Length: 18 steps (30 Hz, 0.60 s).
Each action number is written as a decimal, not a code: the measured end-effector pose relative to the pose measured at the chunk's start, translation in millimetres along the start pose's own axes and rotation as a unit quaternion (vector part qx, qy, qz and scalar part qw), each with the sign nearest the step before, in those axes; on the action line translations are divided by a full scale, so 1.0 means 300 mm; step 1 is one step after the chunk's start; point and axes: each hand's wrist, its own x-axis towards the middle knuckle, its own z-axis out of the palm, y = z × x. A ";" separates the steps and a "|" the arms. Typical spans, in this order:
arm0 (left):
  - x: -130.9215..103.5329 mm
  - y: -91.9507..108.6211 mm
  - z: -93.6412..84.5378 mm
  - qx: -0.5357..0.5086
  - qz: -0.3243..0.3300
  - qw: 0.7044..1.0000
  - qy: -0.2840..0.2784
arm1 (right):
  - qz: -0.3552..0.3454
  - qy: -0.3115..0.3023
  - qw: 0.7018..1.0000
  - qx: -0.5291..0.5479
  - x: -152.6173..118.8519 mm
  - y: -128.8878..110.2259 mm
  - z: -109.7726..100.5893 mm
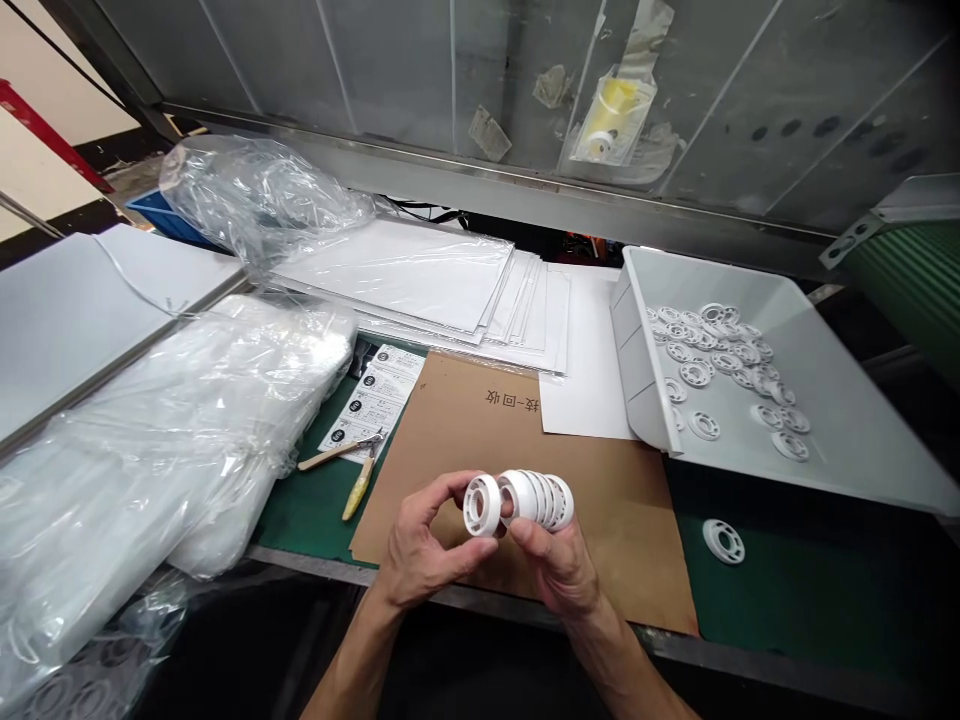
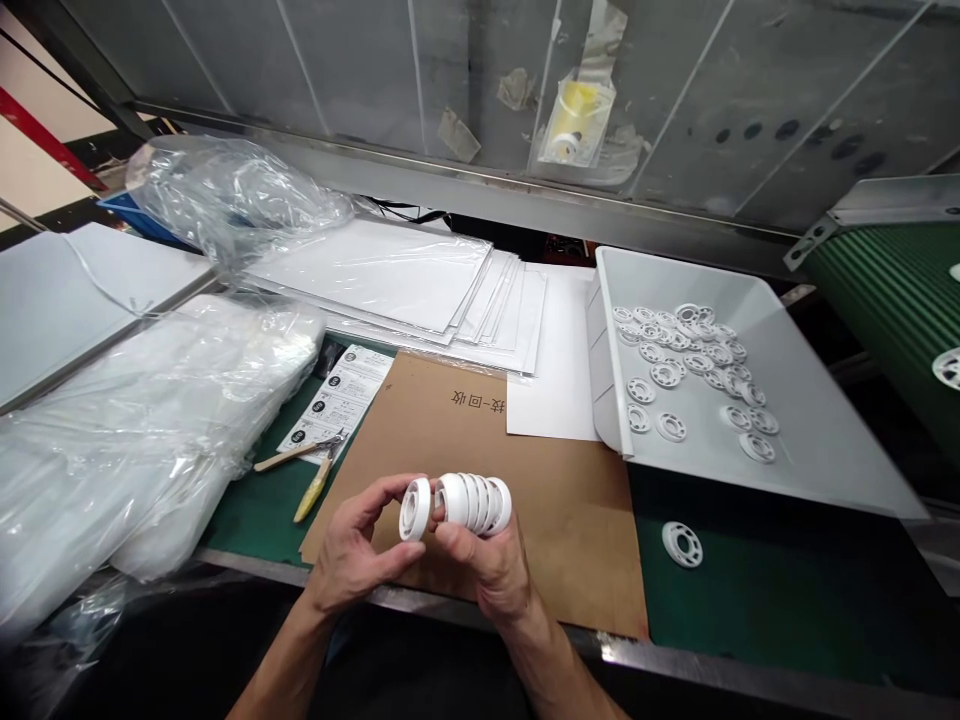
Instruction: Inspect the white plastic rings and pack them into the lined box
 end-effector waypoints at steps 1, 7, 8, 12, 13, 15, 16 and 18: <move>-0.001 -0.001 -0.001 -0.004 -0.006 1.000 -0.001 | 0.001 0.004 1.000 -0.002 -0.001 0.002 -0.002; -0.010 -0.013 0.000 -0.019 -0.026 0.999 0.006 | 0.006 0.022 1.000 -0.020 -0.003 0.003 -0.007; -0.009 -0.014 0.000 -0.023 -0.027 0.999 0.006 | 0.005 0.024 0.999 -0.024 -0.001 0.000 -0.005; -0.002 -0.010 0.007 -0.036 -0.043 0.998 0.014 | 0.004 0.034 0.998 -0.045 0.003 -0.002 -0.005; -0.004 -0.005 0.011 -0.040 -0.051 0.998 0.018 | 0.006 0.041 0.998 -0.050 -0.004 0.002 -0.011; -0.017 0.010 0.023 -0.048 -0.070 0.996 0.027 | 0.021 0.062 0.996 -0.058 -0.032 0.015 -0.038; -0.028 0.017 0.029 -0.051 -0.077 0.995 0.033 | 0.037 0.072 0.995 -0.063 -0.049 0.022 -0.062; -0.056 0.024 0.040 -0.051 -0.082 0.994 0.053 | 0.080 0.074 0.991 -0.082 -0.074 0.032 -0.128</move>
